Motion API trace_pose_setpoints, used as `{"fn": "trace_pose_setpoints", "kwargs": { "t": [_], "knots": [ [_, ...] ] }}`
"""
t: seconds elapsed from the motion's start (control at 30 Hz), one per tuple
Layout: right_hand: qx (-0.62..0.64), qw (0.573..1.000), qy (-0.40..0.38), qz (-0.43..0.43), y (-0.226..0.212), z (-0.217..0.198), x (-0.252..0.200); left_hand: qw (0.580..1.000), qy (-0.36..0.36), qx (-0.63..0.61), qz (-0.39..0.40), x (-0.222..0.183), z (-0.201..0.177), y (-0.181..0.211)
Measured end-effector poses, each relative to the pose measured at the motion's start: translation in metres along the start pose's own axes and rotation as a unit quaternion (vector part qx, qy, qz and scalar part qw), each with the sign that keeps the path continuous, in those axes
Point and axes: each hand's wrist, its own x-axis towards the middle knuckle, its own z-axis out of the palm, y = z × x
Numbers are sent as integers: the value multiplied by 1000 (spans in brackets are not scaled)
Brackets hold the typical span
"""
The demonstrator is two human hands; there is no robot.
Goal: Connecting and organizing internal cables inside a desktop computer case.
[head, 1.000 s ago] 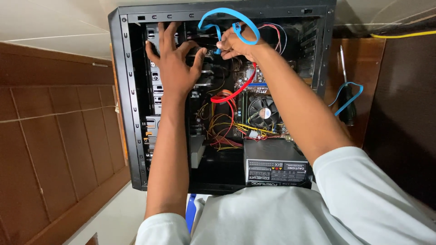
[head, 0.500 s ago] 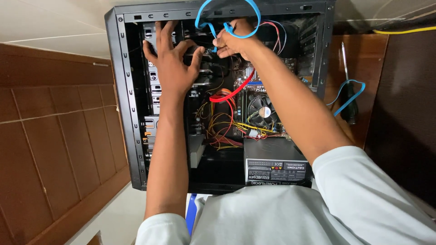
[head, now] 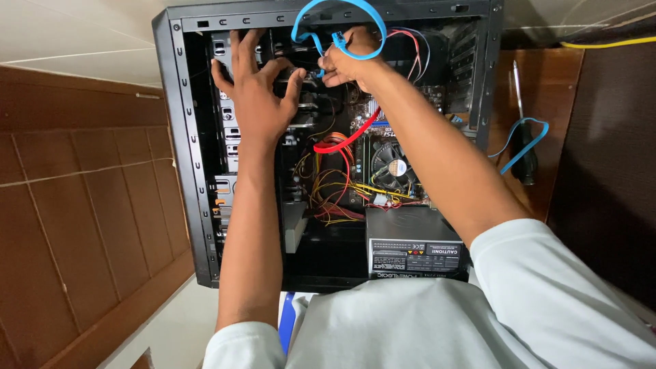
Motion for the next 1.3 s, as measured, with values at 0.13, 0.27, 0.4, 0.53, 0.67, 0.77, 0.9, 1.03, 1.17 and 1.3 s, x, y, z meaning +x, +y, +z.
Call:
{"fn": "trace_pose_setpoints", "kwargs": {
  "t": [0.13, 0.27, 0.4, 0.53, 0.67, 0.77, 0.9, 1.03, 1.17, 1.3],
  "knots": [
    [1, 999, 28, -18, 3, 7, -4, 1000, -3, -6, 4, -1, 2, -1],
    [45, 996, 44, -66, 3, 5, -11, 1000, -2, 9, 1, 0, 2, -3],
    [47, 998, 36, -31, 8, 2, -10, 1000, 4, 5, 5, -1, 0, -2],
    [64, 996, 53, -28, 14, 6, -8, 1000, 4, 1, 9, 0, -2, 2],
    [4, 999, 19, -51, 17, 8, -3, 1000, 4, 2, 4, 0, -2, -1],
    [-61, 994, -15, -88, 14, 5, -9, 1000, 3, 1, 7, 0, -1, -1],
    [-169, 976, -46, -132, 12, 0, -11, 998, 18, -62, -24, 0, 2, -7],
    [-177, 978, -26, -111, 7, -7, -12, 990, 54, -129, -22, 18, -23, 5],
    [-165, 981, -45, -89, -1, -7, -24, 992, 16, -129, -11, 42, -42, 4],
    [-164, 984, -72, -22, -36, 1, -85, 997, -15, -60, 42, 54, -55, 21]
  ]
}}
